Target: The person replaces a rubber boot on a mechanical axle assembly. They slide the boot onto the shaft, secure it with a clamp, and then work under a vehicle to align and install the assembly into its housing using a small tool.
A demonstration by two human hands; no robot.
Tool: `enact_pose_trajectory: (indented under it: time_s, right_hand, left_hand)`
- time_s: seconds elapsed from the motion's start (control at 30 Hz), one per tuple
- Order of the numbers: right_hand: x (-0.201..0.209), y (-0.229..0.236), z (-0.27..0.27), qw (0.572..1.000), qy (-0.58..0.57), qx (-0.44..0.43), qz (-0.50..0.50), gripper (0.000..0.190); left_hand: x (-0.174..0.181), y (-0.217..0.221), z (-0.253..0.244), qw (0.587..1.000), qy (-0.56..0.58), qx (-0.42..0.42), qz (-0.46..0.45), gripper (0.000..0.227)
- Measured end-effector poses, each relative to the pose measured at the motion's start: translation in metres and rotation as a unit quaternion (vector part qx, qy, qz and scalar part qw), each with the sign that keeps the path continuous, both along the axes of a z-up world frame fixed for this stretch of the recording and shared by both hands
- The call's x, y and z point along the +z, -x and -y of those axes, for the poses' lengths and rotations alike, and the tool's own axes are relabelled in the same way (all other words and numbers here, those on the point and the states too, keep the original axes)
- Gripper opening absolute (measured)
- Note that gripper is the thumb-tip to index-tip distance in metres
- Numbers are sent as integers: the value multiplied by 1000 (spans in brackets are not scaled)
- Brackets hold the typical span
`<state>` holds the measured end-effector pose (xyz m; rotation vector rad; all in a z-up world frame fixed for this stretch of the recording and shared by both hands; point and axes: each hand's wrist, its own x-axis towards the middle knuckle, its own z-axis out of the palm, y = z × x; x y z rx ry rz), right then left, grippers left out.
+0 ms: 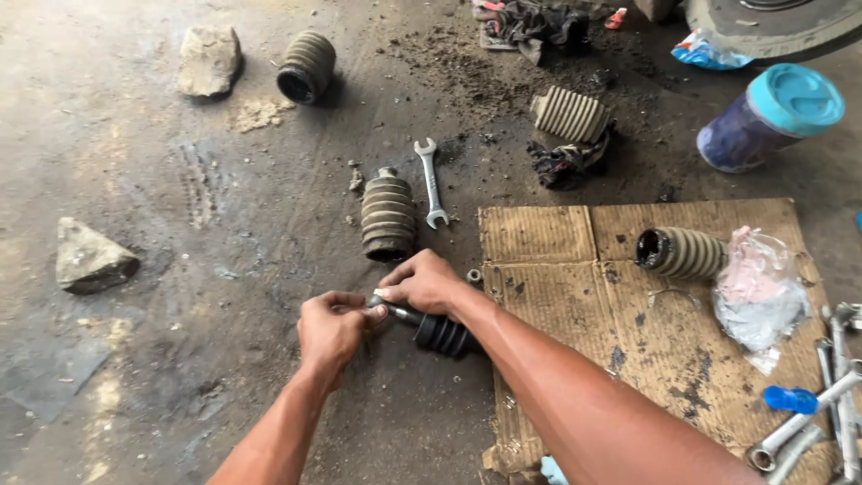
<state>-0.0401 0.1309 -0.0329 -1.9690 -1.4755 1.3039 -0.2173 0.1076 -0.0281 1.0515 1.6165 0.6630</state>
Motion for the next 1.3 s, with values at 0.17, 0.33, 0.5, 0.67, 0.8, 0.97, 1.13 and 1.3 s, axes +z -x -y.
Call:
enact_pose_trajectory:
  time_s: [0.17,0.33,0.5,0.67,0.8,0.97,1.13,1.3]
  right_hand:
    - [-5,-1,0,1000,11,1,-2,25]
    - [-9,-1,-1,1000,14,8,12,25]
    - [-12,-5,2,999,-23,31,-1,26]
    - [-7,-7,12,999,-22,5,41,30]
    - [4,-16,15,996,-11,-14,83,30]
    - [14,-46,27,994,-26,-19,101,29]
    - [24,-82,52,988,10,-37,151,28]
    - [37,-133,86,985,-2,-63,164,23]
  left_hand:
    - [-15,1,-3,999,21,-13,43,35]
    - [-24,7,-6,997,2,-47,66,41]
    - [-13,14,-14,984,-48,-169,-24,64]
    - [-7,14,-32,913,-186,-329,-152,67]
    - [3,16,-41,808,-281,-447,-262,69]
    - [14,7,-50,766,-251,-508,-303,54]
    - [25,1,-52,738,-204,-537,-353,47]
    - [61,-14,-54,672,-191,-567,-437,60]
